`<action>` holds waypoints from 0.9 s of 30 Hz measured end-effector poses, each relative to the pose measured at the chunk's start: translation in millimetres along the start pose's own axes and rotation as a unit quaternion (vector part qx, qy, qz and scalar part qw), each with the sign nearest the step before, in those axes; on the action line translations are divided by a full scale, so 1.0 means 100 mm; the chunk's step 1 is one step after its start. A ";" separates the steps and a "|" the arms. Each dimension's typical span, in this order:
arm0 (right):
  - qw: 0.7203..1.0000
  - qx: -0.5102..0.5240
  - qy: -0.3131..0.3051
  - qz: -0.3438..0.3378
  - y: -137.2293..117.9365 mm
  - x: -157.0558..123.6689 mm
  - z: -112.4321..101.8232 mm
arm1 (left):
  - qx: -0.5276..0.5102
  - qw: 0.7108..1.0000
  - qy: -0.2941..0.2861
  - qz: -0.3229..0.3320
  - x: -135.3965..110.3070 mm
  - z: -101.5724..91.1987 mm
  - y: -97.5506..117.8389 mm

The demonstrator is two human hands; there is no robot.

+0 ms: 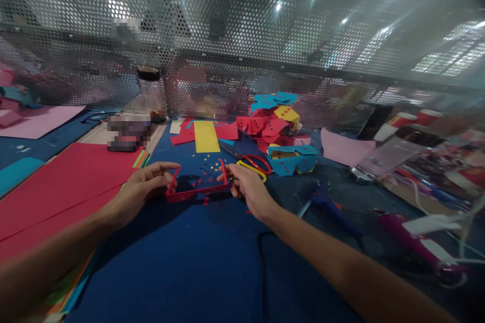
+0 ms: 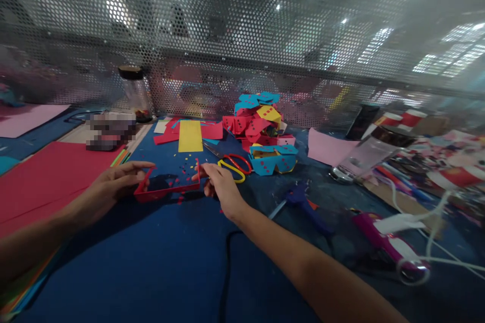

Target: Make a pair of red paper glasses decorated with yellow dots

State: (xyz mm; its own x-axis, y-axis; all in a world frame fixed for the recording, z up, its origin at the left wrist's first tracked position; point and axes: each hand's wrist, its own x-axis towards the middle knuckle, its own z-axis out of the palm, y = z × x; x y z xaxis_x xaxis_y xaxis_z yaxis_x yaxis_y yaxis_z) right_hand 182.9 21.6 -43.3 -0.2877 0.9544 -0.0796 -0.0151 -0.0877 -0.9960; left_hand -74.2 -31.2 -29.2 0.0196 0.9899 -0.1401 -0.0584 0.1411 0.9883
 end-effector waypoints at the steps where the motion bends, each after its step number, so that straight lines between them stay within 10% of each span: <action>1: 1.000 0.006 -0.003 0.005 0.00 0.01 -0.01 | 0.003 1.000 -0.006 0.002 0.00 0.00 0.00; 17: 0.961 -0.239 0.047 -0.131 -0.11 -0.05 -0.13 | 0.108 0.994 0.016 0.002 0.05 -0.06 -0.02; 27: 0.906 -0.363 0.057 -0.209 -0.05 -0.03 -0.16 | 0.346 0.927 0.108 0.095 0.06 -0.12 -0.02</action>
State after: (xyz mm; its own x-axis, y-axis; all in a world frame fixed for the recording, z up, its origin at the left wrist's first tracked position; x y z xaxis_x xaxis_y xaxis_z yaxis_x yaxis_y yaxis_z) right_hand 199.5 23.6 -39.1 -0.3011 0.8875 0.3488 0.5459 0.4603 -0.7001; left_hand -85.9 -25.2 -32.4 -0.1305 0.9858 0.1054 0.6150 -0.0028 0.7885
